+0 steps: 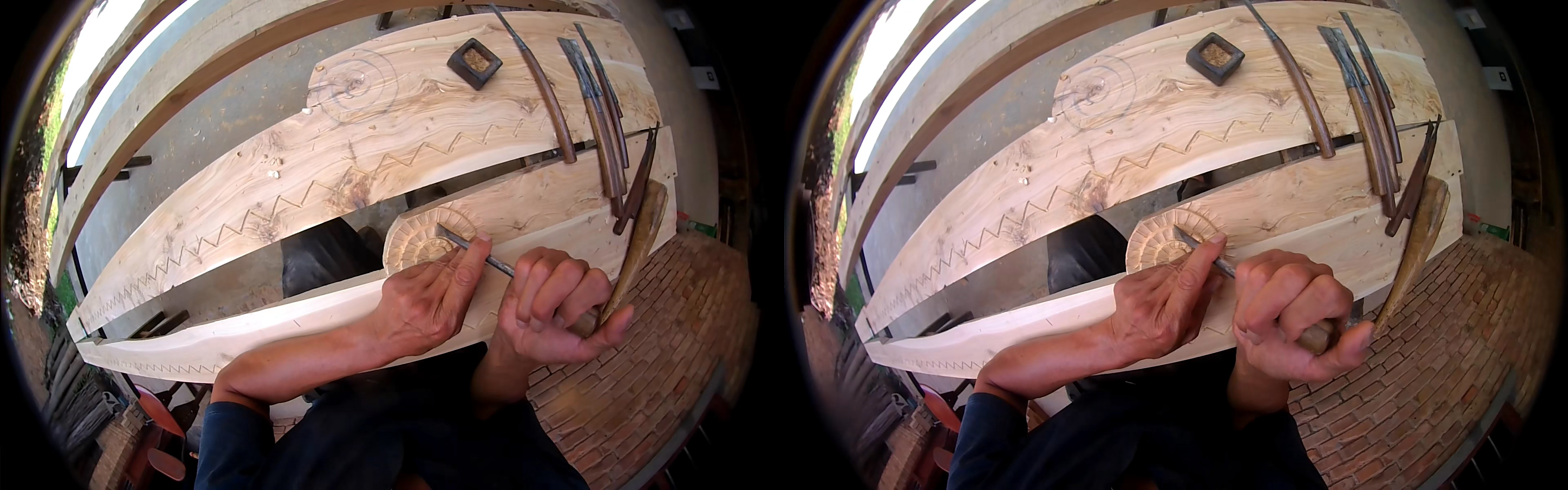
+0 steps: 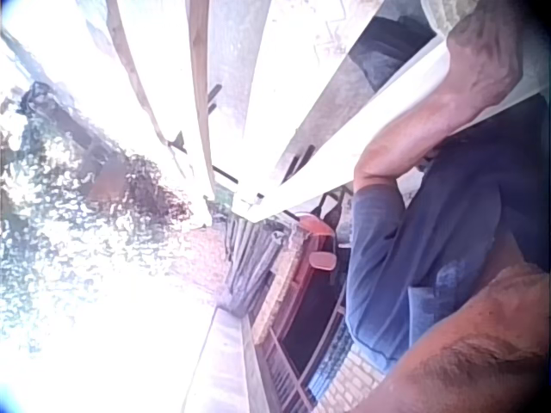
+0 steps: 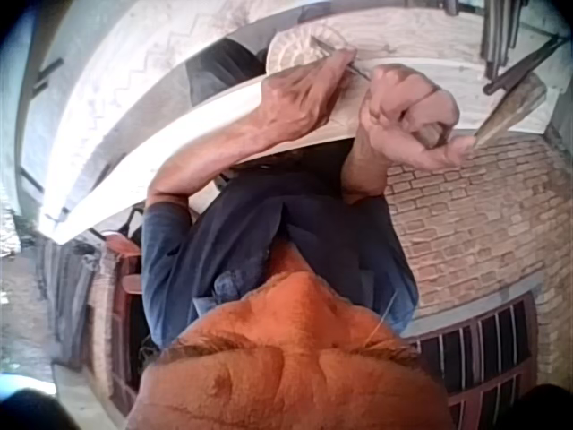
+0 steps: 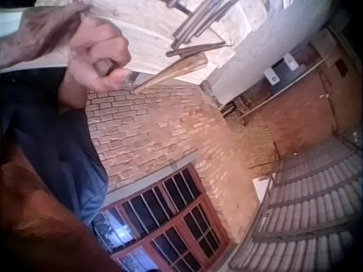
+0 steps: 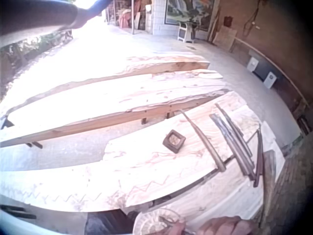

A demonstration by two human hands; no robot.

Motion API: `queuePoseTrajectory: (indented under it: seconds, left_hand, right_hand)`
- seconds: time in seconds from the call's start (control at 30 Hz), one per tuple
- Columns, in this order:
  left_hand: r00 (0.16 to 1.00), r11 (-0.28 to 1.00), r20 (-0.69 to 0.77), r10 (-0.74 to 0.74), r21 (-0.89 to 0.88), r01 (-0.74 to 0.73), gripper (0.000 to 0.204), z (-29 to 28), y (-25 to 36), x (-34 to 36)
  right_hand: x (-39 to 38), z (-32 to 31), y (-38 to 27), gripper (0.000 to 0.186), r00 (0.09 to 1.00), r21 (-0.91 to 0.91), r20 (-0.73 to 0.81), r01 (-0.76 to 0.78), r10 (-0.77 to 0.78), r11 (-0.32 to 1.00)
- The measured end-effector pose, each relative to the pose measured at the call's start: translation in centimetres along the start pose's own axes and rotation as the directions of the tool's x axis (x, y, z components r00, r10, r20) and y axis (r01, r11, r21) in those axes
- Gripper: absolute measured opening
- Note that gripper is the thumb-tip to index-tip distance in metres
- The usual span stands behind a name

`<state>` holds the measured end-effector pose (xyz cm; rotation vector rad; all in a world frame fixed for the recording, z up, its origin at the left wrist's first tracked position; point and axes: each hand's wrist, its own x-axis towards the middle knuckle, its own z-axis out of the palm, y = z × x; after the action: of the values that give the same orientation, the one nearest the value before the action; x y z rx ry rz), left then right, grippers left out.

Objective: The person carves a spiral shell design into a large wooden board using a chisel and a wooden mallet. The person repeatedly strikes the chisel to deepen the grooves of the spiral pattern and refine the edges of the design.

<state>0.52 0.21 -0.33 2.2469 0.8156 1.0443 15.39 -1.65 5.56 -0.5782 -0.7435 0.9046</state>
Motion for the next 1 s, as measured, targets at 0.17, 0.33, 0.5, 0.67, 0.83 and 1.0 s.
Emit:
queuePoseTrajectory:
  seconds: [0.17,0.33,0.5,0.67,0.83,1.0]
  left_hand:
    - [1.000,1.000,0.000,-0.010,0.000,0.010,0.062,-0.11,0.19,0.24]
    - [1.000,1.000,-0.003,-0.012,0.005,0.012,0.062,-0.09,0.18,0.31]
    - [1.000,1.000,-0.008,-0.019,0.015,0.019,0.063,0.15,0.08,0.10]
    - [0.999,0.999,0.005,-0.038,0.009,0.038,0.063,-0.03,0.27,0.37]
    - [1.000,0.999,-0.003,-0.031,0.024,0.031,0.062,0.05,0.08,0.45]
    - [0.999,0.999,-0.005,-0.045,0.023,0.045,0.061,0.23,0.04,0.38]
  right_hand:
    - [0.17,0.08,-0.11,0.063,1.000,-0.012,0.014,-0.019,0.019,1.000]
    - [0.19,-0.21,-0.14,0.059,0.999,0.007,0.009,-0.032,0.031,0.999]
    - [0.34,-0.18,-0.15,0.058,0.998,-0.006,0.039,-0.051,0.051,0.999]
    - [0.28,0.13,-0.27,0.058,0.996,-0.001,-0.013,-0.084,0.084,0.996]
    - [0.73,0.22,-0.21,0.057,0.994,-0.002,-0.027,-0.110,0.110,0.994]
    - [0.94,0.02,-0.24,0.056,0.989,0.023,-0.042,-0.137,0.138,0.990]
